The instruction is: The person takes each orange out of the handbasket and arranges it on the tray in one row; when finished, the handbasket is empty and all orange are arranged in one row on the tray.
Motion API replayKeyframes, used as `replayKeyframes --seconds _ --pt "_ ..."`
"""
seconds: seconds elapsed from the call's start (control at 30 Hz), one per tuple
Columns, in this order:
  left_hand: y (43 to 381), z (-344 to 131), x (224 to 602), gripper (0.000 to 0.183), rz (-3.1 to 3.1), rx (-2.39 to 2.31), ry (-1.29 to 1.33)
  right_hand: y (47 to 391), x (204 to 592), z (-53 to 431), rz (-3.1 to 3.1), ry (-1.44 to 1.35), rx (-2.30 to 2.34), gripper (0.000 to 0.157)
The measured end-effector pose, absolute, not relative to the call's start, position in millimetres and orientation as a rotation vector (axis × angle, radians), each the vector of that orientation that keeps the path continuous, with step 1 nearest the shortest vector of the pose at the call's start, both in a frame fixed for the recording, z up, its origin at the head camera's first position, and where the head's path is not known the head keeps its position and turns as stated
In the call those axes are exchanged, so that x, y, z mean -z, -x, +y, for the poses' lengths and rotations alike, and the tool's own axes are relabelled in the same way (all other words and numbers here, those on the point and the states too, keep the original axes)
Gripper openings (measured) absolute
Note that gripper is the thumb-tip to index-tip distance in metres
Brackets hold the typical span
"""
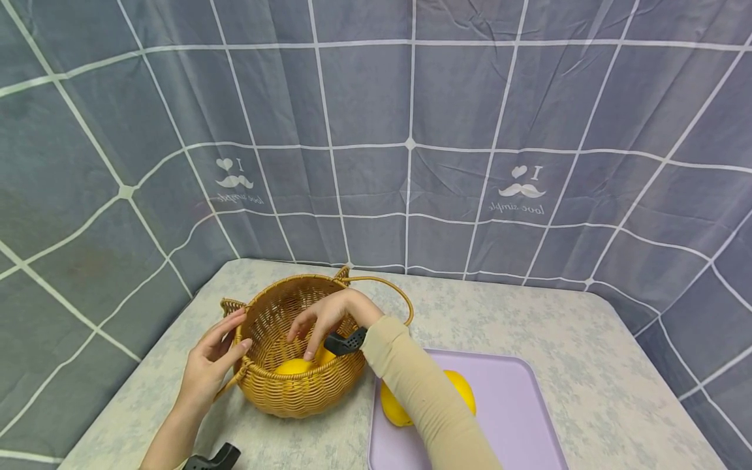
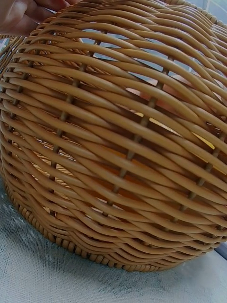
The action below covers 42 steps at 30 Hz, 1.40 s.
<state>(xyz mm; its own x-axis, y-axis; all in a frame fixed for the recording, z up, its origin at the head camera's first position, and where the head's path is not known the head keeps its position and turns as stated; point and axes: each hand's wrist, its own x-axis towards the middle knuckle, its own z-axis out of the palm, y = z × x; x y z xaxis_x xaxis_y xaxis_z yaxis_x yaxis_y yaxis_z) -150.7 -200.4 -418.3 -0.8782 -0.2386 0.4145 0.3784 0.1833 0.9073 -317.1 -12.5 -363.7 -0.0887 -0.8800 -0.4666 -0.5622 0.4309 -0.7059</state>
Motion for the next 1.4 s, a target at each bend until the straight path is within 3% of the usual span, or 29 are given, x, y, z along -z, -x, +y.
replayKeyframes --seconds 0.8,1.4 --pt "149.6 -199.8 419.5 0.043 -1.991 1.771 0.118 314.8 365.5 -12.3 1.763 1.180 0.286 0.065" --pt "150.6 -200.9 422.3 0.043 -1.979 1.792 0.089 312.0 367.3 -12.7 1.619 1.148 0.421 0.063"
